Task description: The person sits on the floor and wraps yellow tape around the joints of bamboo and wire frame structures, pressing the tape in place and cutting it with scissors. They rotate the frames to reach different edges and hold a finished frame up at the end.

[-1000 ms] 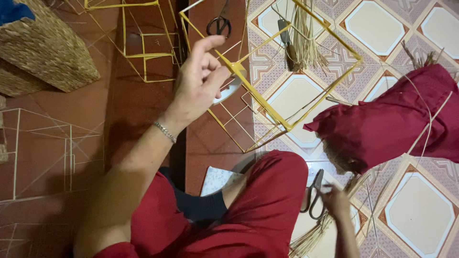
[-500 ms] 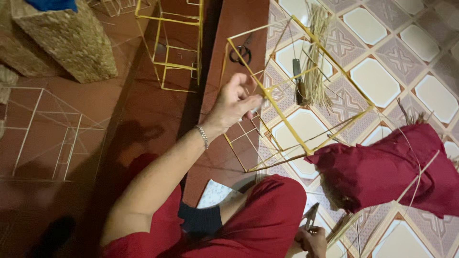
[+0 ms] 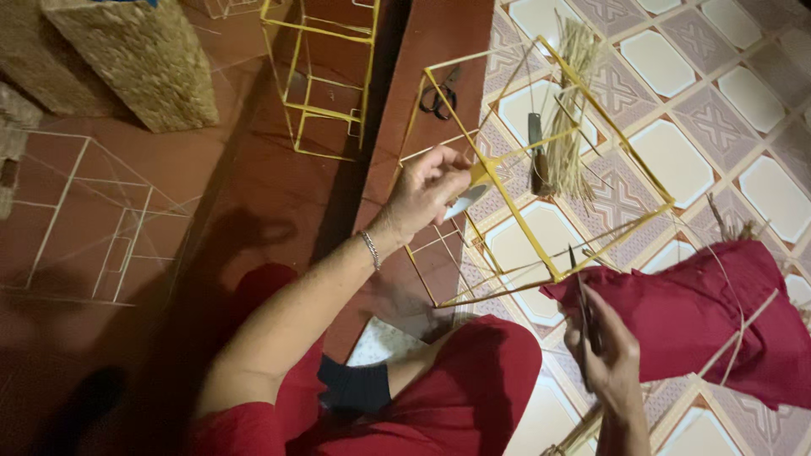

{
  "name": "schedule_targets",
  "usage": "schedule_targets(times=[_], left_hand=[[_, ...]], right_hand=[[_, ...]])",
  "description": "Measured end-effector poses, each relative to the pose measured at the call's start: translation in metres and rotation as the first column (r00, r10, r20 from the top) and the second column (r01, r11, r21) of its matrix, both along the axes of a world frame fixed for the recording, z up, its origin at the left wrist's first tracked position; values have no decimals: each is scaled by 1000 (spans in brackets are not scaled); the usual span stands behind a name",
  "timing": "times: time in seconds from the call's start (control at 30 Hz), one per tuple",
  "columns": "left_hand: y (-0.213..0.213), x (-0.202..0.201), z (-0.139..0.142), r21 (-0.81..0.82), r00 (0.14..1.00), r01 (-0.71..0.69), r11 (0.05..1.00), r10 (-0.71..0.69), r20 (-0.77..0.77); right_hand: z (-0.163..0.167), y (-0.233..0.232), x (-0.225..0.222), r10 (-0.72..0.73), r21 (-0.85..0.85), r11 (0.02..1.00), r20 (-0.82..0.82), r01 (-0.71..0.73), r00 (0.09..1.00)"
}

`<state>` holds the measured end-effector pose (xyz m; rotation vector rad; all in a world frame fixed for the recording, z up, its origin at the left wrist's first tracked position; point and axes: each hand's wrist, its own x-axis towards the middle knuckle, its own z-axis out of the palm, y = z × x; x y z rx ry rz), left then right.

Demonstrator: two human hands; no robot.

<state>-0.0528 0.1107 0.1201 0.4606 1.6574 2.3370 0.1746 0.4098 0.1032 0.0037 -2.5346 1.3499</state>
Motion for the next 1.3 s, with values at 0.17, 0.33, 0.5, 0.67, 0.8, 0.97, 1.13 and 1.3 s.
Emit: schedule_targets(times=[0.17, 0.33, 0.5, 0.67, 0.8, 0.97, 1.13, 1.3], left_hand=[[1, 2, -1, -51, 997, -13, 999, 9, -79], [2, 1, -4, -91, 996, -25, 996, 17, -91], [8, -1, -11, -17, 973, -44, 999, 39, -225], [7, 0, -17, -99, 972, -61, 993, 37, -233], [9, 3, -18, -38, 965, -84, 996, 72, -252], [10, 4, -18, -32, 953, -119, 992, 105, -283], [10, 2, -20, -72, 973, -104, 992, 87, -213], [15, 4, -24, 3, 963, -89, 996, 87, -255]], right_hand=[[43, -37, -68, 79, 96, 991, 122, -91, 989], [64, -56, -113, 208, 373, 905, 37, -206, 977], [74, -64, -118, 229, 420, 886, -32, -195, 973], [75, -68, -122, 238, 493, 854, -86, -167, 967], [77, -71, -125, 262, 541, 824, -99, -169, 960], [80, -71, -123, 255, 540, 825, -93, -167, 962], [83, -67, -114, 193, 500, 849, 5, -169, 981], [82, -69, -116, 215, 512, 844, -52, -159, 975]])
